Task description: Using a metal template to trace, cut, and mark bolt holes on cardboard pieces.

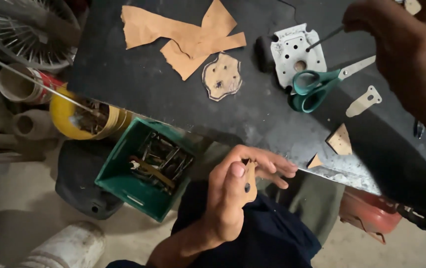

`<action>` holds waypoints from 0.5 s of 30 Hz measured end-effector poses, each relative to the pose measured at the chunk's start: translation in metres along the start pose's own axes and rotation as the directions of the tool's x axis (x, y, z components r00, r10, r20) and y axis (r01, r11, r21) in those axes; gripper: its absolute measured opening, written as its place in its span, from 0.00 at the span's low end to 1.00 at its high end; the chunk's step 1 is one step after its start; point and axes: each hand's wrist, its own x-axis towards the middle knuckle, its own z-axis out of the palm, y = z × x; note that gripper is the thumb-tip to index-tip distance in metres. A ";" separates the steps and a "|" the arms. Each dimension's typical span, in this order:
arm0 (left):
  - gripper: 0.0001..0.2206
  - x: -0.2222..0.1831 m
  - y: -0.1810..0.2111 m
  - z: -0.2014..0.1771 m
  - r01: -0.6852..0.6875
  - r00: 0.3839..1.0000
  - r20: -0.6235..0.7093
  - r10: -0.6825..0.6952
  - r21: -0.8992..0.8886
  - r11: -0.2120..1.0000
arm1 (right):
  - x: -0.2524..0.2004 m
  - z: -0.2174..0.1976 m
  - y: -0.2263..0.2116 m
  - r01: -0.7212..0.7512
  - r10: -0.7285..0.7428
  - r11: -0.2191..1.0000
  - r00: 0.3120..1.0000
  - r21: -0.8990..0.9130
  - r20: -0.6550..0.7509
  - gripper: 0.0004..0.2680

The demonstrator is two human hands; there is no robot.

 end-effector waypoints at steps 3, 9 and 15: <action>0.22 0.000 -0.001 0.000 0.015 1.000 -0.003 -0.015 -0.012 1.000 | 0.000 -0.004 0.001 0.058 -0.078 0.899 0.997 -0.434 -0.028 0.09; 0.22 0.000 0.002 -0.001 -0.001 1.000 -0.009 0.001 -0.011 1.000 | 0.010 -0.005 -0.003 0.120 -0.148 0.855 0.989 -0.505 -0.015 0.08; 0.23 0.001 0.004 0.001 0.024 1.000 0.000 -0.024 0.013 1.000 | 0.019 -0.017 -0.023 0.141 -0.177 0.675 0.984 -0.724 0.027 0.02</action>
